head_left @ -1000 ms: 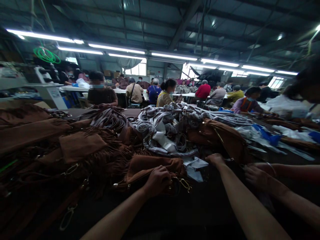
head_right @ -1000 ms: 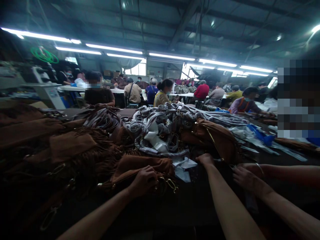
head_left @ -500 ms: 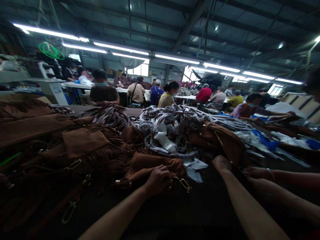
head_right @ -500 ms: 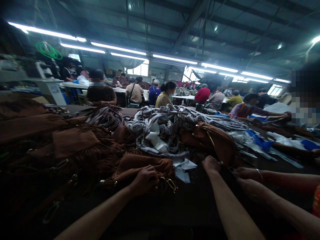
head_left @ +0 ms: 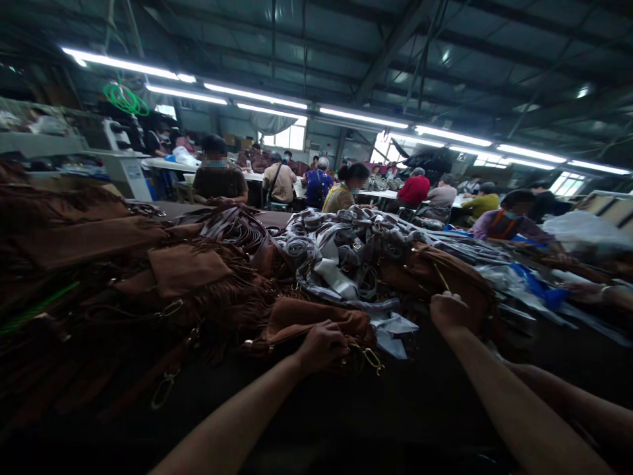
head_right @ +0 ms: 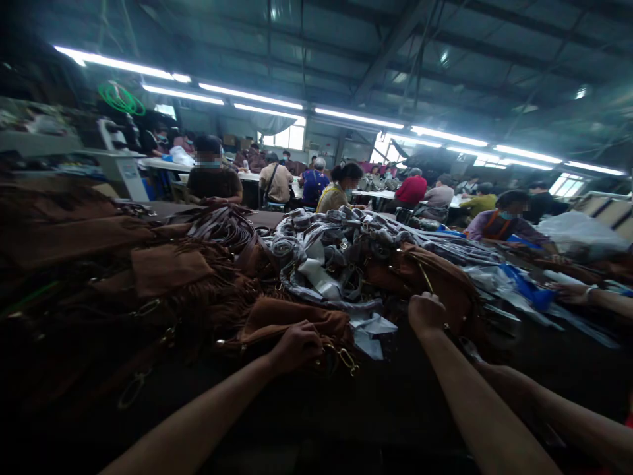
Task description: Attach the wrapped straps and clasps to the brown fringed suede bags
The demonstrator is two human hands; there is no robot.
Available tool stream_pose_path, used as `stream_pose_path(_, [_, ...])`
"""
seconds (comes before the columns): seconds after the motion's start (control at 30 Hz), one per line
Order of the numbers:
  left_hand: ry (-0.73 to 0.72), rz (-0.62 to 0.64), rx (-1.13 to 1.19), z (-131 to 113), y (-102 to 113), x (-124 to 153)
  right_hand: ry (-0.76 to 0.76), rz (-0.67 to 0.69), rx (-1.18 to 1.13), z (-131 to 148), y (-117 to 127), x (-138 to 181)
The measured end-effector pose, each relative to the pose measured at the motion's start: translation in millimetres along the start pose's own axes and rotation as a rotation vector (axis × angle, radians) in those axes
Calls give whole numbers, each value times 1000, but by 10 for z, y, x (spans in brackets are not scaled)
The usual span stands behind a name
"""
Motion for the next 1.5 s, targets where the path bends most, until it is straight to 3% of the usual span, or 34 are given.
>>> stream_pose_path(0.07, [12, 32, 31, 20, -9, -21, 48, -2, -162, 207, 123, 235])
stream_pose_path(0.13, [11, 82, 50, 23, -22, -38, 106, 28, -517, 521, 150, 642])
stream_pose_path(0.23, [3, 144, 66, 18, -32, -49, 144, 252, -913, 1116, -117, 1406])
stream_pose_path(0.3, [9, 159, 65, 29, -32, -49, 100, 337, -978, 1392, -335, 1795])
stream_pose_path(0.37, [25, 153, 63, 50, -25, -49, 31, 324, -929, 1487, -500, 1972])
stream_pose_path(0.53, [34, 149, 77, 64, -27, -53, -58, 293, -819, 1408, -687, 1928])
stream_pose_path(0.83, [55, 144, 136, 117, -32, -29, -54, 299, -794, 1513, -689, 1946])
stream_pose_path(1.2, [208, 431, 316, 231, -245, -110, -25, 274, -816, 1547, -712, 1967])
stream_pose_path(1.5, [220, 260, 318, 268, -124, -127, -28, 278, -815, 1550, -741, 1955])
Point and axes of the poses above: each hand's wrist, its own x-axis away from the middle knuckle, its own y-axis out of the back of the hand, z = x × y, the point moved 10 cm from there along -x, towards the middle knuckle, and after that the axes turned 6 degrees about -x, right-handed, at the moved point
